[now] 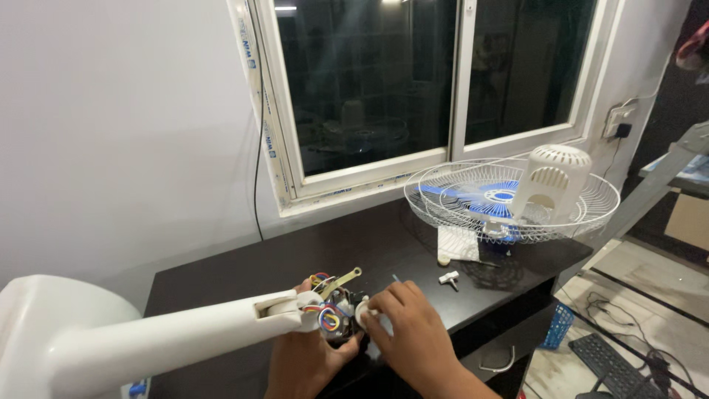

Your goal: The person works on the motor and internal wiring of a disassembled electric fan on a desk. They repeatedly insert and remove a small white plastic part, adjust wires, and use a screwdriver to tighten a screw on the motor housing. The fan head and other components remain disassembled on the desk.

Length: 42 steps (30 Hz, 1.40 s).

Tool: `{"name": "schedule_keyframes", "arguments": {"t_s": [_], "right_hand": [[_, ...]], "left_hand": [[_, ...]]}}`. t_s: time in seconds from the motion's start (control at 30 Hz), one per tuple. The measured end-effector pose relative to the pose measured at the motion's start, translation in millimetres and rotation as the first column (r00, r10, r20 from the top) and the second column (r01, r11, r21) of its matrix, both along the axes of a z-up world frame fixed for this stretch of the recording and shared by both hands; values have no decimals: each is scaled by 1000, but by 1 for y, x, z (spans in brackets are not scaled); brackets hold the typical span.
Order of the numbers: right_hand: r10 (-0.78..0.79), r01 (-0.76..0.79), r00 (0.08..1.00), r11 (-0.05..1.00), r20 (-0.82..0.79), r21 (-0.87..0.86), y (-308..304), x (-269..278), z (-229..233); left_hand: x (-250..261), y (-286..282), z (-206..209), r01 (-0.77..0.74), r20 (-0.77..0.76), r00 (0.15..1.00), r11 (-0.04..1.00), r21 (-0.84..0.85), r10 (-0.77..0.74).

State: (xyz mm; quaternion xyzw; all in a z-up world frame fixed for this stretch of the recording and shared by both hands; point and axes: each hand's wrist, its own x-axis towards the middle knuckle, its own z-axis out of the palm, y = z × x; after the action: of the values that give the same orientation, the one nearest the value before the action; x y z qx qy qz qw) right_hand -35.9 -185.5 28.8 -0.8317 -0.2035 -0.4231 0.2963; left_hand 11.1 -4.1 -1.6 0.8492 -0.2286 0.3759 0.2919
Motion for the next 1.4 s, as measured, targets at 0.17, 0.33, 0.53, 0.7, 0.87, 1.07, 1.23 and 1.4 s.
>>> {"name": "schedule_keyframes", "arguments": {"t_s": [0.17,0.33,0.53,0.7,0.87,1.07,1.23,1.4], "right_hand": [[4,-5,999,1000,-42,-14,-3,2,-6],[-89,90,995,996,-41,5,2,10,-7],[35,-34,999,999,-42,30,-4,5,-10],[-33,39,998,995,-59,96,1,13,-13],[-11,9,1000,985,11,171,-13,12,-26],[-181,191,981,923,-61,334,-69,-8,-69],[-345,354,935,900,-81,256,-126,-14,-107],[-473,503,863,835,-175,222,-170,-11,-112]], "left_hand": [[6,1,-9,6,33,999,999,34,-7],[8,-1,-11,-4,2,1000,1000,-1,4],[12,4,-16,75,132,989,996,-41,-69],[15,3,-21,12,159,987,1000,-18,-9],[16,3,-10,32,154,988,999,-4,-31],[-2,-3,6,-17,122,992,1000,25,14],[-11,-4,21,-34,-124,992,995,-97,22],[-8,-7,28,-40,-142,990,990,-138,20]]}}
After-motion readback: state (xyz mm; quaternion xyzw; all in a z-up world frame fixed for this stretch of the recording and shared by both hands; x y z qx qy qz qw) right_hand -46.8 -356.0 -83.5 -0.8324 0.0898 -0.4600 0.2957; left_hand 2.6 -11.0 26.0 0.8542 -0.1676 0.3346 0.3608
